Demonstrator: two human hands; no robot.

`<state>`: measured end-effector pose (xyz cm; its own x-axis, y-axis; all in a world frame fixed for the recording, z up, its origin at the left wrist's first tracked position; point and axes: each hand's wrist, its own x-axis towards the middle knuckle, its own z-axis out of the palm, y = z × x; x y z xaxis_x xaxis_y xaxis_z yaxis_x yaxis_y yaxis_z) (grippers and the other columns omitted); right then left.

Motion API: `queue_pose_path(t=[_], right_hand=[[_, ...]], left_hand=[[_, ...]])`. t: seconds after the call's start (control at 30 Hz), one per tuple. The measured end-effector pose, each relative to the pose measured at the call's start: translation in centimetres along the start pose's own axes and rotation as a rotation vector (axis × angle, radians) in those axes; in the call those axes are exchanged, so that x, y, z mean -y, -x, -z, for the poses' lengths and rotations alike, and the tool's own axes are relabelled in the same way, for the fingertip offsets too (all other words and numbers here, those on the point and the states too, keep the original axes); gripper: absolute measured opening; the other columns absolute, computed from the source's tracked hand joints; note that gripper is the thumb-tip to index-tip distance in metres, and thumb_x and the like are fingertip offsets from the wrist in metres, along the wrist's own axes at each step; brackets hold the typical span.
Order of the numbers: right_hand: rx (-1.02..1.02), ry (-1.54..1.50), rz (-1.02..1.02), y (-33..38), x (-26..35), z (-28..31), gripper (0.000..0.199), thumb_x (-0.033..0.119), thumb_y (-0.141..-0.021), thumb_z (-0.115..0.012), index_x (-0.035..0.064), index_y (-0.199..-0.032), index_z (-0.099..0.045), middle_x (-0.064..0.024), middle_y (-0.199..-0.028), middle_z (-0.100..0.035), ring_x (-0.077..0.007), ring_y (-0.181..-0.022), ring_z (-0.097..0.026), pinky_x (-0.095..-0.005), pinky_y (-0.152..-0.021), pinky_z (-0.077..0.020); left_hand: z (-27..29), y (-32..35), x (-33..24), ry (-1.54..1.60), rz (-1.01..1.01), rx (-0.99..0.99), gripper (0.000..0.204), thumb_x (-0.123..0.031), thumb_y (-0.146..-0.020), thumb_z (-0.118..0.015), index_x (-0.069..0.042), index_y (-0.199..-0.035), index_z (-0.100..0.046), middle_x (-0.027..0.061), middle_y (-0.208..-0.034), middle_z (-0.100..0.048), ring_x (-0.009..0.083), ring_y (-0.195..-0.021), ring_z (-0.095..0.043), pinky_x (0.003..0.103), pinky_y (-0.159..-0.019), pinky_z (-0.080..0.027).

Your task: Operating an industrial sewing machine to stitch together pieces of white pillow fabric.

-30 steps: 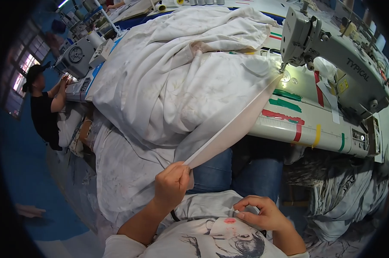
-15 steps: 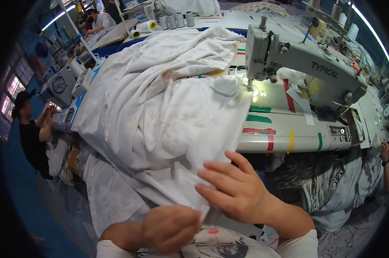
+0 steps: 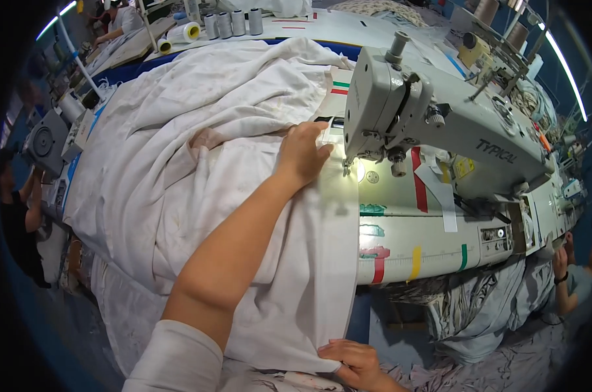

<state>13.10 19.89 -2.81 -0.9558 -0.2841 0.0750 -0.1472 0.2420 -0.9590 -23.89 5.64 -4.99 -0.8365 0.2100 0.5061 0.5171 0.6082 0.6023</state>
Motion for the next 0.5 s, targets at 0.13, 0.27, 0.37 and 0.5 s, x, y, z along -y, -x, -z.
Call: queue_pose_path(t=[0.13, 0.27, 0.37, 0.5], right_hand=[[-0.017, -0.074, 0.024, -0.7, -0.3, 0.5, 0.016, 0.007, -0.085, -0.061, -0.0024, -0.096, -0.068, -0.0187, -0.095, -0.069, -0.0351, -0.089, -0.068, -0.0458, -0.088, -0.0505], [0.034, -0.13, -0.03, -2.9, -1.0, 1.8, 0.019, 0.01, -0.087, -0.059, -0.0031, -0.096, -0.068, -0.019, -0.098, -0.07, -0.0349, -0.093, -0.068, -0.0461, -0.091, -0.0495], [0.036, -0.139, -0.013, -5.0, -0.8, 2.9, 0.018, 0.011, -0.086, -0.059, -0.0038, -0.094, -0.068, -0.0197, -0.096, -0.069, -0.0354, -0.092, -0.068, -0.0461, -0.089, -0.0503], [0.031, -0.149, -0.01, -8.2, 0.4, 4.6, 0.014, 0.005, -0.084, -0.06, -0.0052, -0.09, -0.067, -0.0191, -0.09, -0.069, -0.0354, -0.087, -0.068, -0.0458, -0.084, -0.0524]], left_hand=[[-1.6, -2.9, -0.4, -0.059, -0.169, 0.182, 0.024, -0.021, -0.076, -0.073, -0.014, -0.099, -0.068, 0.0088, -0.101, -0.063, 0.0301, -0.101, -0.055, 0.044, -0.093, -0.036], [-2.7, -5.8, 0.4, 0.088, -0.11, 0.3, 0.008, -0.019, -0.079, -0.068, -0.013, -0.082, -0.066, 0.0051, -0.091, -0.06, 0.025, -0.099, -0.054, 0.041, -0.093, -0.034], [-3.6, -7.7, 1.3, 0.054, -0.143, 0.273, 0.007, -0.019, -0.082, -0.067, -0.012, -0.081, -0.065, 0.0044, -0.089, -0.059, 0.0241, -0.099, -0.053, 0.041, -0.093, -0.034], [-4.4, -10.2, 2.7, 0.044, -0.137, 0.273, 0.012, -0.023, -0.082, -0.069, -0.011, -0.081, -0.064, 0.004, -0.092, -0.06, 0.024, -0.101, -0.053, 0.042, -0.093, -0.035]])
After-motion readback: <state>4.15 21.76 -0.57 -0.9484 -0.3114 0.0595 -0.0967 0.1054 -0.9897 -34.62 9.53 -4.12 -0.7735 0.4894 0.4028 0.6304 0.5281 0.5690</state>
